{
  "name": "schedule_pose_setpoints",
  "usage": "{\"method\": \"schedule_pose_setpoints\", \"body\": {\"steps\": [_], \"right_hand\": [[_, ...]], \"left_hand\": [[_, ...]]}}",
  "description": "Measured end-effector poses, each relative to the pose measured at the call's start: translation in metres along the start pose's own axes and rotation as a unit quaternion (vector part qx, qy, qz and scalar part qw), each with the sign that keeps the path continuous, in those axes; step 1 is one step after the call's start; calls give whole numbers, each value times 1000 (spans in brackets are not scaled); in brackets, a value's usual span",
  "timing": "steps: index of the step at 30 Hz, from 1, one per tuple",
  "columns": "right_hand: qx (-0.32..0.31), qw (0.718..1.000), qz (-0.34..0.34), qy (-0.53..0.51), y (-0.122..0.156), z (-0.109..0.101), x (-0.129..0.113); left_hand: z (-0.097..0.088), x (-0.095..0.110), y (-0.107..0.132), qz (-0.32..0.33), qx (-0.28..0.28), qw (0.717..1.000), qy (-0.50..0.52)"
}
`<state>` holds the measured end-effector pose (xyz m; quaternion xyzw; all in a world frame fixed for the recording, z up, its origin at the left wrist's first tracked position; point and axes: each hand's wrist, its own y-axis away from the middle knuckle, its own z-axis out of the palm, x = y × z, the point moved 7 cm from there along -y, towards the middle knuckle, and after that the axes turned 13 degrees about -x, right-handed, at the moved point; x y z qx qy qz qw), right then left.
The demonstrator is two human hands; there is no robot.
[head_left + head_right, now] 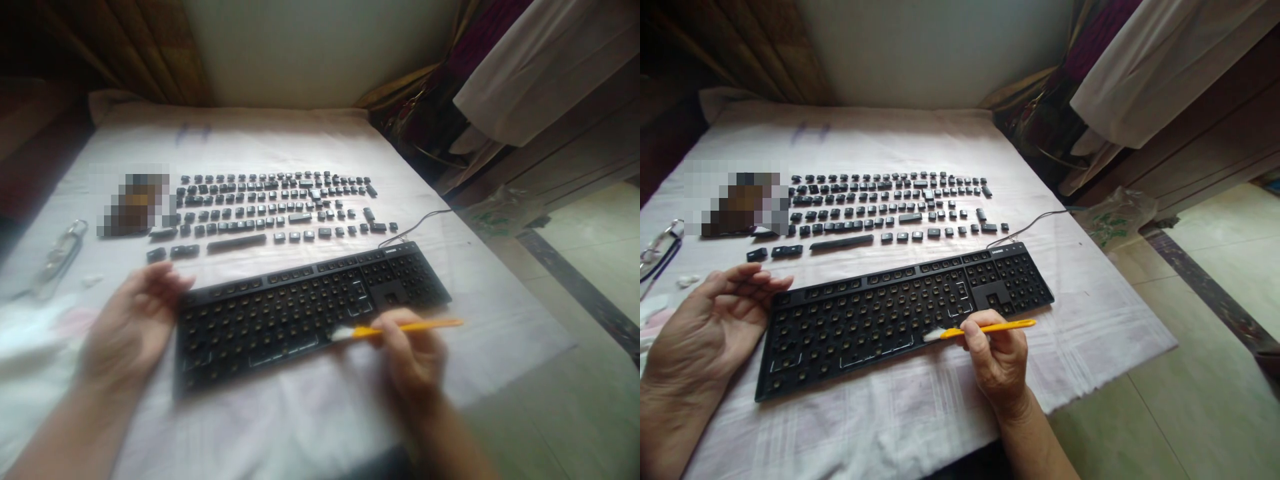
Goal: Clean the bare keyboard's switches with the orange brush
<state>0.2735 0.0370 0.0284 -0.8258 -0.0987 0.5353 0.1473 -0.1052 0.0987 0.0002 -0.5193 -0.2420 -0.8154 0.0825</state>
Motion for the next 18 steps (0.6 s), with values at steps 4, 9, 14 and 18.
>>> {"method": "schedule_pose_setpoints", "body": {"steps": [4,9,14,18], "right_hand": [[49,999,9,16,3,-9,2],[17,997,-19,69,2,-4,4],[-20,998,5,56,0,4,8],[-34,999,19,10,-1,7,5]], "left_hand": [[-1,1,1,0,2,1000,-1],[-1,-1,1,-2,4,1000,-1],[1,0,2,-1,6,1000,0],[-1,1,2,-2,9,1000,-1]]}}
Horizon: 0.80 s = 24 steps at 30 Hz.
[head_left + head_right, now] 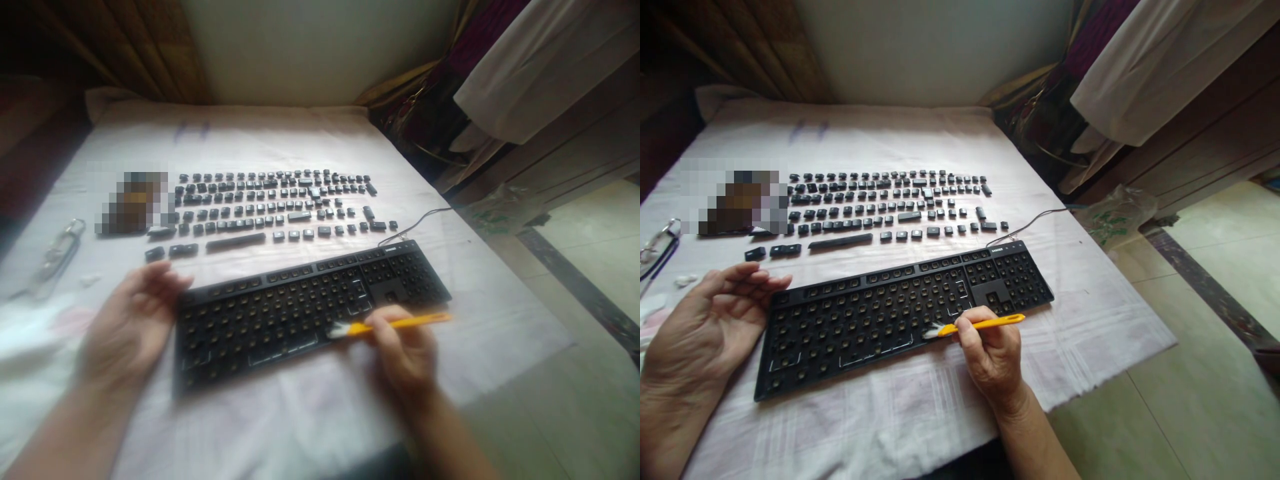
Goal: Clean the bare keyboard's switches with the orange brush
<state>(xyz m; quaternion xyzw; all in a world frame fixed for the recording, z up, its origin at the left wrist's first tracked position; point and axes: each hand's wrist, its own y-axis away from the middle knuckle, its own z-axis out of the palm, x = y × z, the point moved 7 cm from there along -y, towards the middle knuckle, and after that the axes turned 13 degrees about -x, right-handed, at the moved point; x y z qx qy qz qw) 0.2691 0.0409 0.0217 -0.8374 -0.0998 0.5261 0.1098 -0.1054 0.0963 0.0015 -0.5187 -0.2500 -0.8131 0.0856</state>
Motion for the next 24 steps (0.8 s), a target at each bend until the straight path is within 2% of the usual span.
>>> {"method": "schedule_pose_setpoints", "body": {"steps": [5,9,14,21,24], "right_hand": [[38,997,21,-57,1,-6,0],[79,997,-1,-26,3,-12,-1],[12,998,-48,35,1,0,-9],[-64,995,-79,9,-1,18,-20],[-76,993,-87,1,1,19,-21]], "left_hand": [[1,1,0,3,1,1000,-3],[4,0,0,1,-1,1000,-3],[1,-1,0,0,-2,1000,-1],[2,-1,0,0,-1,1000,0],[5,0,1,0,-4,1000,-2]]}}
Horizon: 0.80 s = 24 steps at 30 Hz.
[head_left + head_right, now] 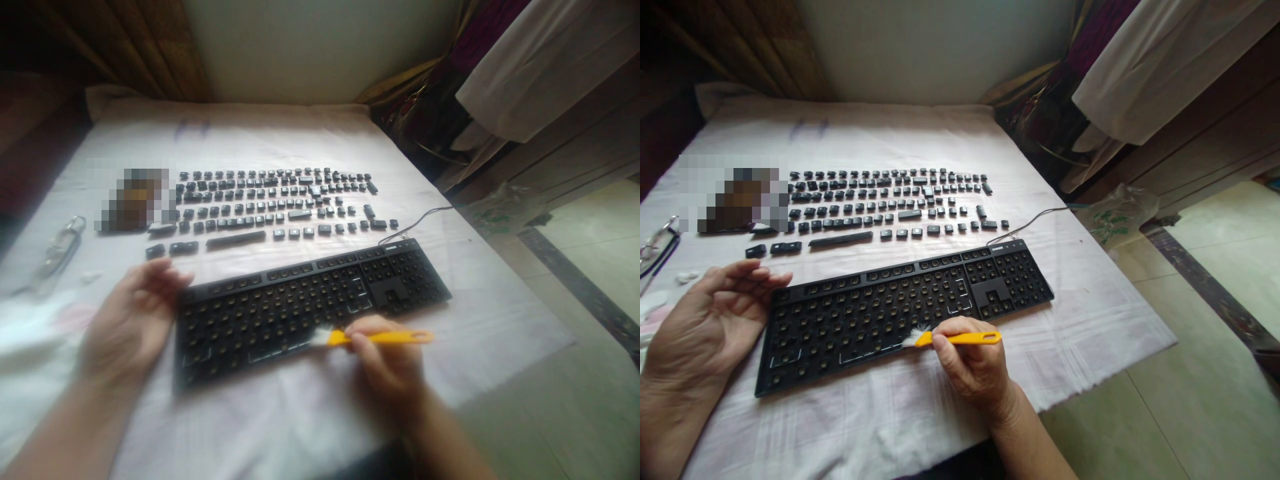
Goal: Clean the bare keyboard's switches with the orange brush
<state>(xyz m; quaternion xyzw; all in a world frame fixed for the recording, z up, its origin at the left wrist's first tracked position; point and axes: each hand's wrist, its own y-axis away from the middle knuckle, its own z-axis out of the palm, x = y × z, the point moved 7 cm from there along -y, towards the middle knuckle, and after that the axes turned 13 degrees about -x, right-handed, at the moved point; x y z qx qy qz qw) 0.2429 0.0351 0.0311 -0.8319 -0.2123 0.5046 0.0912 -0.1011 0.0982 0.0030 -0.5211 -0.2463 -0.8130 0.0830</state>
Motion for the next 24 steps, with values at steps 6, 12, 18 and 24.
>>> {"method": "schedule_pose_setpoints", "body": {"steps": [6,12,18,24], "right_hand": [[91,995,30,17,7,-14,4],[30,999,20,8,0,-4,1],[184,976,108,-43,9,-35,20],[189,976,106,15,13,-48,21]], "left_hand": [[-2,1,-1,2,-5,1000,-2],[-5,0,-2,1,-11,1000,4],[-5,-1,-3,2,-15,1000,5],[-5,-1,-3,1,-8,1000,7]]}}
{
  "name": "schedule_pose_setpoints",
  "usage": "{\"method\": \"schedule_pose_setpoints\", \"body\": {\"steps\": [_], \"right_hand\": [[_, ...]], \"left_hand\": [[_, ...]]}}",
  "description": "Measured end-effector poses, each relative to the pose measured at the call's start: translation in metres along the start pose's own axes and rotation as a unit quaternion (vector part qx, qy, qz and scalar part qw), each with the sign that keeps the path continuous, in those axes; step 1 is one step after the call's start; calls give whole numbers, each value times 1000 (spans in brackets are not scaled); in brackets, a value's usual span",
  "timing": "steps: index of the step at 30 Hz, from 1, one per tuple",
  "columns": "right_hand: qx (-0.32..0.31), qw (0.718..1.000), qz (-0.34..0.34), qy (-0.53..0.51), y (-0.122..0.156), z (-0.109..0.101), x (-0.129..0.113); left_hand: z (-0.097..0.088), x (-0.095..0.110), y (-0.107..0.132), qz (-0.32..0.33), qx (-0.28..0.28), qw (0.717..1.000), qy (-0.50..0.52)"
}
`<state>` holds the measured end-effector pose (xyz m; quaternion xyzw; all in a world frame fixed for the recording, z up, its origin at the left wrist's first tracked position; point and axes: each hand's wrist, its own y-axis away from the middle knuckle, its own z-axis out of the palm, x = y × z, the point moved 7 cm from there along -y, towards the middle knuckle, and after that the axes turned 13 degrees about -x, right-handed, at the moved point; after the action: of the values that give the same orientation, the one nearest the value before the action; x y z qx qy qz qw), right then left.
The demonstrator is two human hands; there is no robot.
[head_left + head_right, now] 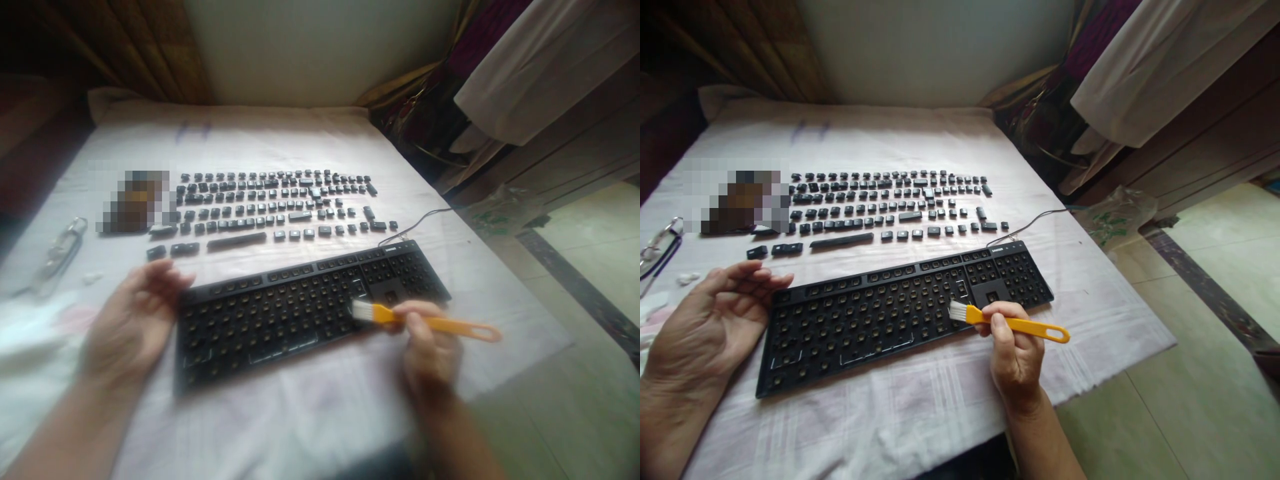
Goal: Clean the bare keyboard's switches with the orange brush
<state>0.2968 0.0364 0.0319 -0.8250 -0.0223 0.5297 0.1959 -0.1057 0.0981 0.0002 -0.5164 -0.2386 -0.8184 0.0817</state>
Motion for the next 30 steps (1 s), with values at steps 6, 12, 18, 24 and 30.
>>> {"method": "schedule_pose_setpoints", "body": {"steps": [6,12,18,24,30], "right_hand": [[-26,996,-61,60,5,-2,-7],[-103,982,-124,96,11,10,-6],[-84,991,-96,44,12,9,-7],[-12,995,-75,66,7,-3,-10],[-74,985,-115,103,10,7,-9]], "left_hand": [[1,1,1,-5,15,1000,3],[2,1,2,-5,16,1000,5],[-1,0,-1,-5,9,1000,6],[0,0,0,-7,4,1000,5],[0,-1,-1,-7,5,1000,5]]}}
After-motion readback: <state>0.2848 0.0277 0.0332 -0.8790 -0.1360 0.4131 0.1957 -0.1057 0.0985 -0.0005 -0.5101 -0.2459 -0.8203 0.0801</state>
